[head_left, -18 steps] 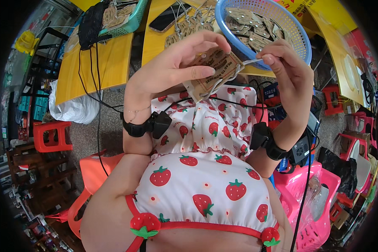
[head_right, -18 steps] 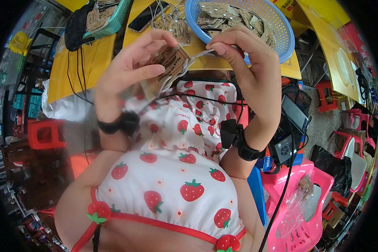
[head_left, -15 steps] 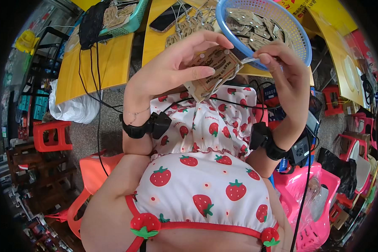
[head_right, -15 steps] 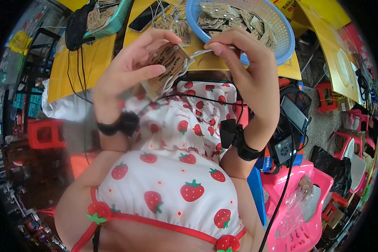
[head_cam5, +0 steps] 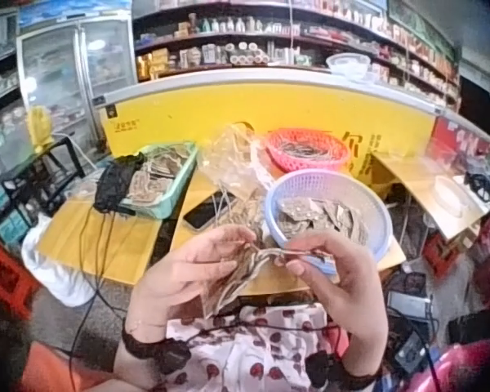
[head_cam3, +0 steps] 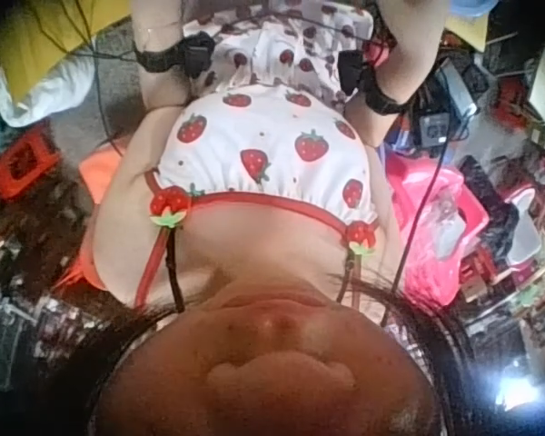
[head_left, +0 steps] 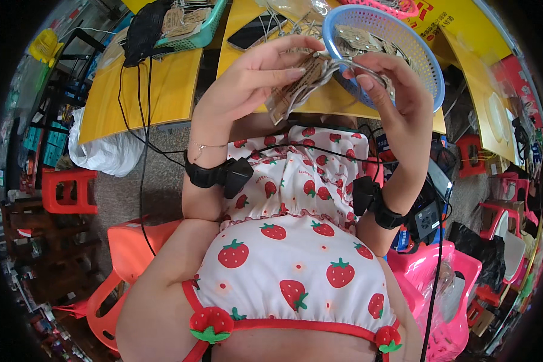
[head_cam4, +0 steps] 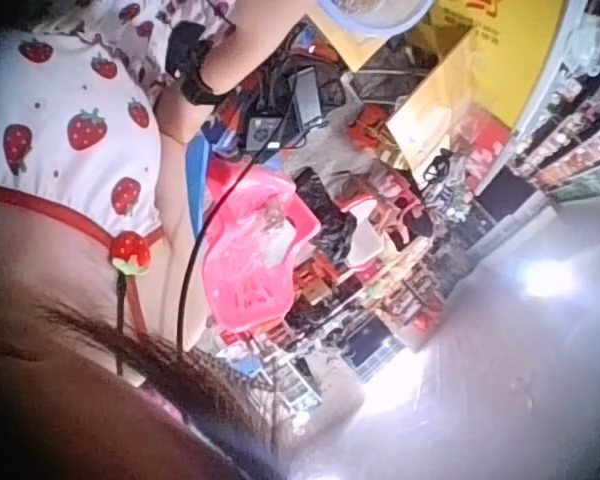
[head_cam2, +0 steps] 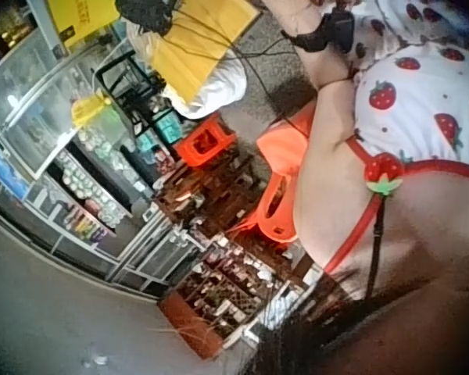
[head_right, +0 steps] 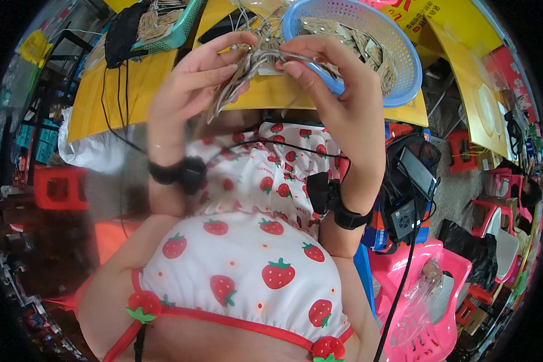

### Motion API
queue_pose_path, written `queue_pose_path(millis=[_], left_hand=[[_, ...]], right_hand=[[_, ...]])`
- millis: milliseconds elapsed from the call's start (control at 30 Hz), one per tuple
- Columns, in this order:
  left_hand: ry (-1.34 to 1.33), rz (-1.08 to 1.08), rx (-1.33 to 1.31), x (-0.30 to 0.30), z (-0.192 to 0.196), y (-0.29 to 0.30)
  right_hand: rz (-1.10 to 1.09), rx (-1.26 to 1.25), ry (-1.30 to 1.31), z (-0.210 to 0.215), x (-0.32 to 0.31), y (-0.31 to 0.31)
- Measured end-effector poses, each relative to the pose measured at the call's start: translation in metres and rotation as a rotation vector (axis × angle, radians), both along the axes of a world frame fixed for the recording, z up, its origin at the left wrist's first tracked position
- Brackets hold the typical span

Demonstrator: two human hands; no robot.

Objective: Thread and tie strings or plastic loops through product tags for packaging.

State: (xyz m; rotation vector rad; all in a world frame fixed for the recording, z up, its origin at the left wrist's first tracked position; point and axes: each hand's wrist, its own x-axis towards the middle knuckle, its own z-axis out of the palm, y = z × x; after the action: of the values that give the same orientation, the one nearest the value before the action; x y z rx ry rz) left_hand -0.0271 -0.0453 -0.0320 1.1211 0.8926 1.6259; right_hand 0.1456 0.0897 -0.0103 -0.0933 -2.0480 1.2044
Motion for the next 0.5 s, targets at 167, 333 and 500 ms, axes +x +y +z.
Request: queue_pose_path(millis=[167, 333, 500], left_hand=[[-0.195, -0.117, 0.021, 0.001, 0.004, -0.001], [-0.238, -0.146, 0.037, 0.002, 0.011, -0.010], [-0.249, -0.200, 0.052, -0.001, 0.009, -0.005]], right_hand=[[0.051, -0.160, 0.086, 0.013, -0.008, -0.017], [0.053, 0.035, 0.034, 0.025, -0.005, -0.017], [0.068, 0.086, 0.077, 0.028, -0.009, -0.010]])
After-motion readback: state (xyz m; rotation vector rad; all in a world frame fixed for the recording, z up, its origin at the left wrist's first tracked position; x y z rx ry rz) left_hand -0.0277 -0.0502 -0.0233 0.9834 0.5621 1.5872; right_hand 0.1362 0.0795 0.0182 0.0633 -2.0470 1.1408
